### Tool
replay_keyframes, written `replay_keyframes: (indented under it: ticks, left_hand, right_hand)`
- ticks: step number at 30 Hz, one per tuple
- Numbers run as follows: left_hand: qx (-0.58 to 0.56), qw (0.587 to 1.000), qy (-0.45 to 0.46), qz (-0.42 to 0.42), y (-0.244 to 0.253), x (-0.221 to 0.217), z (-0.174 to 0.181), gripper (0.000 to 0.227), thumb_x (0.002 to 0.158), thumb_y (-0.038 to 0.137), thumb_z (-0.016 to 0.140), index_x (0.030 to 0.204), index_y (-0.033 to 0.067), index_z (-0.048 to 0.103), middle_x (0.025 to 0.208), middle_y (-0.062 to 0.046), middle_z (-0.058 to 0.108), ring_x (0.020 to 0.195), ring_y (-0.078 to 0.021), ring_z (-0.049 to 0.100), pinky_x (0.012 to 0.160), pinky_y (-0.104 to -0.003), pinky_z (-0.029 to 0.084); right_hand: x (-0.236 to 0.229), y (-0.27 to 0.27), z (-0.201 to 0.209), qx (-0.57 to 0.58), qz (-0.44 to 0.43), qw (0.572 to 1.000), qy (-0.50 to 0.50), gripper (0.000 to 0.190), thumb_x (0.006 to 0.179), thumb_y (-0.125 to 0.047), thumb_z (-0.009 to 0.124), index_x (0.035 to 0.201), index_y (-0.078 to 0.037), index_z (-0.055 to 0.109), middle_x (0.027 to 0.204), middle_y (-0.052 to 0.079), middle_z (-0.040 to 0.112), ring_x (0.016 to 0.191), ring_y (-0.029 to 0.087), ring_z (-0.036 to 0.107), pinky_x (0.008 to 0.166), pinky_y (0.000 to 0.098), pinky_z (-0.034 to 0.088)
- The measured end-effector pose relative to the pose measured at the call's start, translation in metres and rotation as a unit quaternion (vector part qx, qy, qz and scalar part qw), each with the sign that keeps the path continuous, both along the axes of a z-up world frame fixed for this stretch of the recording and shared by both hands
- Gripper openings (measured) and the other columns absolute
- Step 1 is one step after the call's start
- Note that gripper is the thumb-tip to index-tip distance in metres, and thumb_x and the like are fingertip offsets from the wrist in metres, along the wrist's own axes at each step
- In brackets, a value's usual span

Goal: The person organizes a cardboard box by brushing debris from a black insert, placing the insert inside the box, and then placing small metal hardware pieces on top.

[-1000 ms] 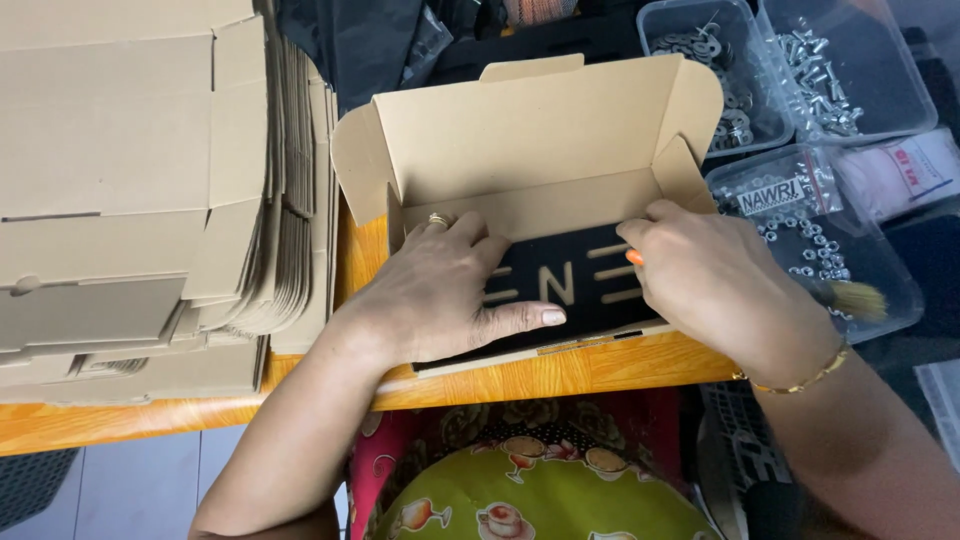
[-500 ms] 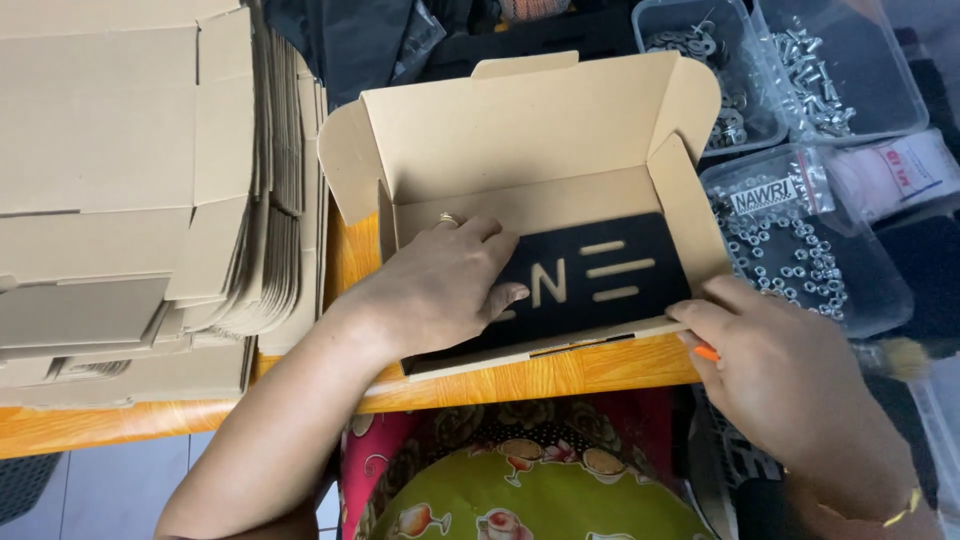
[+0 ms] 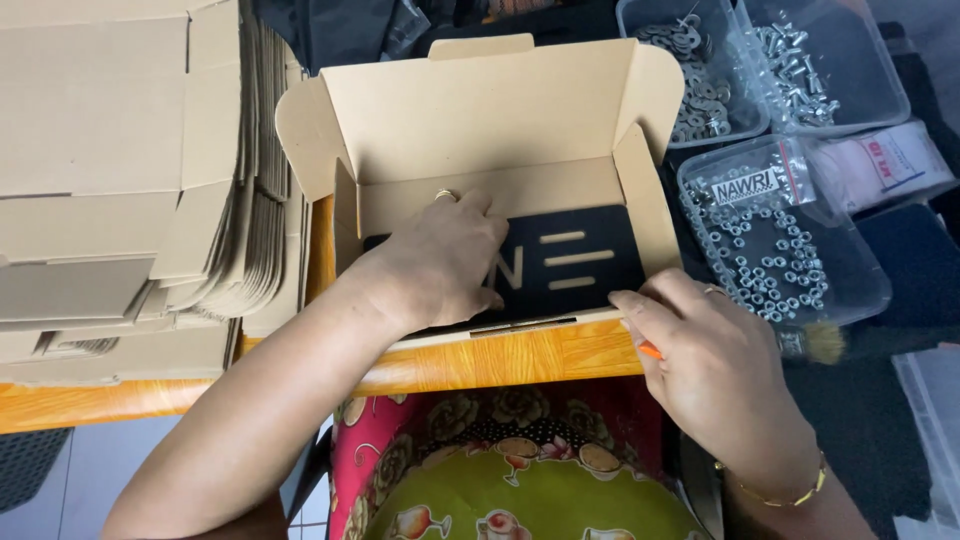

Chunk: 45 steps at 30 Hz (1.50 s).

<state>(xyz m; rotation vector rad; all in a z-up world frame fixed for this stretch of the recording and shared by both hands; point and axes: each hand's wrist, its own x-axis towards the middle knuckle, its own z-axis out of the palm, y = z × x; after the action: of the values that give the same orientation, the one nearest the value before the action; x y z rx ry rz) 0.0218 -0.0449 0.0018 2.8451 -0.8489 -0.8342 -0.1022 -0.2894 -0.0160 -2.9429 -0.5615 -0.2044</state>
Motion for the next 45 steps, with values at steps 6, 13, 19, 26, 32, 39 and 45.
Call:
replay_keyframes:
  ticks: [6, 13, 19, 26, 32, 39, 45]
  left_hand:
    - [0.019, 0.999, -0.024, -0.038, 0.002, 0.003, -0.007, 0.058, 0.081, 0.048, 0.087, 0.123, 0.0141, 0.065, 0.124, -0.008, 0.058, 0.120, -0.0347, 0.054, 0.098, -0.047, 0.051]
    - [-0.090, 0.996, -0.008, -0.011, 0.020, -0.010, 0.006, 0.046, 0.091, 0.037, 0.076, 0.122, 0.0070, 0.061, 0.119, -0.016, 0.058, 0.110, -0.0426, 0.060, 0.091, -0.054, 0.051]
    - [-0.195, 0.977, 0.073, -0.038, 0.026, -0.032, 0.044, 0.105, 0.077, 0.083, 0.048, 0.149, 0.0080, 0.050, 0.165, -0.022, 0.031, 0.137, -0.0428, 0.046, 0.107, -0.056, 0.042]
    - [-0.093, 0.986, 0.092, -0.107, 0.017, -0.029, 0.015, 0.090, 0.079, 0.048, 0.090, 0.149, 0.0103, 0.050, 0.136, -0.015, 0.055, 0.120, -0.0383, 0.057, 0.102, -0.050, 0.046]
    - [-0.071, 0.986, 0.104, -0.110, 0.021, -0.029, 0.015, 0.036, 0.093, 0.018, 0.061, 0.127, 0.0154, 0.071, 0.129, -0.006, 0.057, 0.123, -0.0277, 0.055, 0.109, -0.048, 0.043]
    - [-0.105, 0.982, 0.085, -0.131, 0.028, -0.027, 0.009, 0.034, 0.088, 0.020, 0.064, 0.120, 0.0125, 0.076, 0.148, -0.016, 0.050, 0.134, -0.0336, 0.050, 0.108, -0.052, 0.041]
    - [-0.187, 0.971, 0.105, -0.101, 0.039, -0.019, 0.023, 0.070, 0.084, 0.047, 0.080, 0.140, 0.0099, 0.059, 0.149, -0.013, 0.055, 0.135, -0.0334, 0.052, 0.113, -0.044, 0.036]
  right_hand:
    - [0.001, 0.002, 0.002, -0.004, 0.010, 1.000, -0.006, 0.052, 0.074, 0.003, 0.070, 0.124, -0.011, 0.072, 0.100, 0.005, 0.061, 0.079, 0.029, 0.063, 0.067, 0.0454, 0.058]
    - [-0.006, 0.006, 0.048, 0.074, 0.004, 0.995, -0.073, 0.035, 0.093, -0.020, 0.071, 0.124, -0.003, 0.074, 0.117, 0.013, 0.068, 0.059, 0.013, 0.064, 0.043, 0.0229, 0.054]
    - [-0.024, -0.217, -0.025, 0.102, -0.067, 0.990, 0.074, 0.059, 0.080, -0.020, 0.063, 0.139, -0.009, 0.064, 0.123, 0.012, 0.067, 0.102, 0.024, 0.068, 0.092, 0.0377, 0.059]
    - [-0.035, -0.054, -0.026, 0.228, -0.304, 0.867, -0.324, 0.059, 0.135, -0.026, 0.030, 0.116, 0.014, 0.069, 0.102, 0.021, 0.059, 0.089, 0.030, 0.050, 0.083, 0.0400, 0.040]
    - [0.013, -0.028, 0.001, 0.245, -0.032, 0.869, -0.428, 0.060, 0.125, -0.025, 0.033, 0.091, 0.018, 0.058, 0.084, 0.031, 0.058, 0.081, 0.040, 0.058, 0.079, 0.0465, 0.043]
    - [0.014, -0.019, -0.008, 0.230, -0.074, 0.927, -0.287, 0.013, 0.114, 0.009, 0.070, 0.105, 0.018, 0.070, 0.107, 0.030, 0.063, 0.094, 0.039, 0.064, 0.082, 0.0452, 0.051]
    - [0.002, -0.018, 0.002, 0.158, -0.065, 0.969, -0.179, 0.012, 0.104, 0.006, 0.069, 0.111, 0.012, 0.077, 0.107, 0.023, 0.068, 0.094, 0.033, 0.066, 0.082, 0.0401, 0.053]
